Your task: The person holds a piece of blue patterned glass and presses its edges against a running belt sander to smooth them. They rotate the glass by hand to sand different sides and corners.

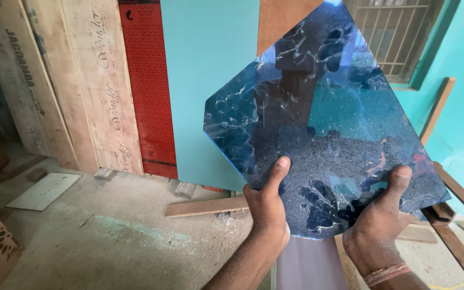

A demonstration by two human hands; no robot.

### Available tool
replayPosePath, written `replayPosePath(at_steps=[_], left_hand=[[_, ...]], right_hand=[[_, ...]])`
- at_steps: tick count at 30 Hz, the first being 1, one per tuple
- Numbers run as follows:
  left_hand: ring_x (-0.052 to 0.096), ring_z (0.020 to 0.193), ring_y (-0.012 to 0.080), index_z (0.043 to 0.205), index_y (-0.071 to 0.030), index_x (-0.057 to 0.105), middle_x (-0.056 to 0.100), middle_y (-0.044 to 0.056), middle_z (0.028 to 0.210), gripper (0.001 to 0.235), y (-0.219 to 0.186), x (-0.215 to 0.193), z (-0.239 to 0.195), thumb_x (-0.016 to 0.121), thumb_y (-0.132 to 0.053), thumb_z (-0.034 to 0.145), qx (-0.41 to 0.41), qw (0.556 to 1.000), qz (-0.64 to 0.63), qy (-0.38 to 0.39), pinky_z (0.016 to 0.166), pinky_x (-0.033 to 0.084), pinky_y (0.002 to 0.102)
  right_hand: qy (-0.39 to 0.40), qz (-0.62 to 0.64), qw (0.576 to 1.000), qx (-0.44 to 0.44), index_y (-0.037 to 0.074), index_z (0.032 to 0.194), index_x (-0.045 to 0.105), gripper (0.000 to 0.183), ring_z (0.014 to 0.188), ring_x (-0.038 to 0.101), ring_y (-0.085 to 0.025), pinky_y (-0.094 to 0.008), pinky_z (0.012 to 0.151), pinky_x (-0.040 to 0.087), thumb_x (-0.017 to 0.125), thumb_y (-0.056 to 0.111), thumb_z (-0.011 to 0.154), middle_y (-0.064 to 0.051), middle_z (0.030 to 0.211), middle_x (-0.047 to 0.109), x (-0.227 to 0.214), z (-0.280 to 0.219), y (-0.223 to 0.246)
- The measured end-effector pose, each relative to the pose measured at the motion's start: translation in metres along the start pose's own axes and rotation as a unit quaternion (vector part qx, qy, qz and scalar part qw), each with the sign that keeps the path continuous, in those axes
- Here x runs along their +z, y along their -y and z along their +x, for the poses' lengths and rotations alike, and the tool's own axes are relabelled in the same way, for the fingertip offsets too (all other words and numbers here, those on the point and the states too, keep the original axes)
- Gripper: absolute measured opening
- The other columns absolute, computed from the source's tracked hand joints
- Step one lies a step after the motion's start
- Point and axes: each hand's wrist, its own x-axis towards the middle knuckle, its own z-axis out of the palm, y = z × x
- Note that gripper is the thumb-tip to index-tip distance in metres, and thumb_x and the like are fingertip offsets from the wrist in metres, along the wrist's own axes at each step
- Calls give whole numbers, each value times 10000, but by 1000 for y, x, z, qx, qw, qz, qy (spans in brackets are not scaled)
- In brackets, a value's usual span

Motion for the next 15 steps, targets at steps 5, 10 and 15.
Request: replayPosePath(at_steps=[5,10,15], left_hand=[[587,1269,290,1398,24,347,587,187,1315,1028,-5,-1,-3,876,-380,615,21,1000,-12,8,1123,449,432],[542,1323,273,1429,23,283,551,181,1353,1062,-4,-4,-1,881,-381,651,6,1000,9,13,1166,389,428],[391,1406,280,1524,4,54,416,213,1431,1228,-1,-5,4,877,-442,728,-34,996,83,4,1205,258,476]], right_hand=[[-14,-22,998,-62,77,1526,337,866,1316,617,-228,-401,1116,548,715,564,917,-87,1489,570,-1,0,-7],[18,6,998,-57,86,1555,333,867,1331,610,-218,-380,1129,531,695,574,937,-74,1509,570,-3,1,-7],[9,-1,1000,-16,72,1510,342,886,1309,639,-228,-421,1085,532,714,580,886,-82,1476,577,2,-4,0]])
